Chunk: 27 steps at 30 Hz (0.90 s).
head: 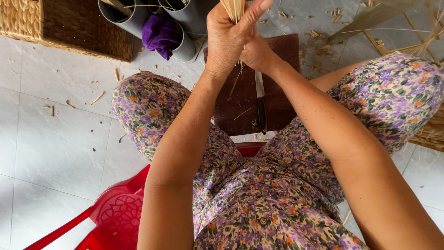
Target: The person sits on a low chair holding a bundle of thin bamboo sticks across their lap and trims the ends with a small knife, pulling out individual sticks to cut and returning them to the bundle. They occasionally use scissors on the workbench and set trimmed sticks into a container.
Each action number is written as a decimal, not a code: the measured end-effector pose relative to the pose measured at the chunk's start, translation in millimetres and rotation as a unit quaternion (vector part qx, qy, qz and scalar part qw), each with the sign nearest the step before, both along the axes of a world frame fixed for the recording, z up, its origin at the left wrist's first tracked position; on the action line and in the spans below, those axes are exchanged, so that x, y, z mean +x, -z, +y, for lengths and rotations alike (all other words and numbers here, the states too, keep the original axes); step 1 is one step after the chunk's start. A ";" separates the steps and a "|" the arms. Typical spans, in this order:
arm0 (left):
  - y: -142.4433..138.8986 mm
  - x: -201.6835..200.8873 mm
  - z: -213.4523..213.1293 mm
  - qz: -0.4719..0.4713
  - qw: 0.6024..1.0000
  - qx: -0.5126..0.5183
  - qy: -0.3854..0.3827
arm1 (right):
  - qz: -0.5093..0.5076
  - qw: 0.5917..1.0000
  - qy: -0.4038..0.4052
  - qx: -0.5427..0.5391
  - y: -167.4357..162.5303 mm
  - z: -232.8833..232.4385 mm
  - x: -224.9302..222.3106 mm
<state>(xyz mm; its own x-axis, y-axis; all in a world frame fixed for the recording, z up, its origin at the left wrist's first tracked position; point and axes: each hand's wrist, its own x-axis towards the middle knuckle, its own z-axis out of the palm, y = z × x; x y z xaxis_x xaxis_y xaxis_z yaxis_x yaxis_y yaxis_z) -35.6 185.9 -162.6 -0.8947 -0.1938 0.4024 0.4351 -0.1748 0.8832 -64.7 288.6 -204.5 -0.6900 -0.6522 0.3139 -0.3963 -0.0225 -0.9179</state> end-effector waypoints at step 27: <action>1.8 -3.6 -26.4 -0.019 0.997 0.002 0.076 | -0.265 0.963 -0.027 0.033 12.6 17.4 -4.1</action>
<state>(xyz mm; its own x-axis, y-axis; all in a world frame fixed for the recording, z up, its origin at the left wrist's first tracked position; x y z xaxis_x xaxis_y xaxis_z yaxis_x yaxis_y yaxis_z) -39.1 159.5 -164.4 -0.9282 -0.0559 0.3679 0.3701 -0.2404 0.8974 -68.8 306.1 -217.1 -0.7069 -0.6976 -0.1168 0.1281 0.0362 -0.9911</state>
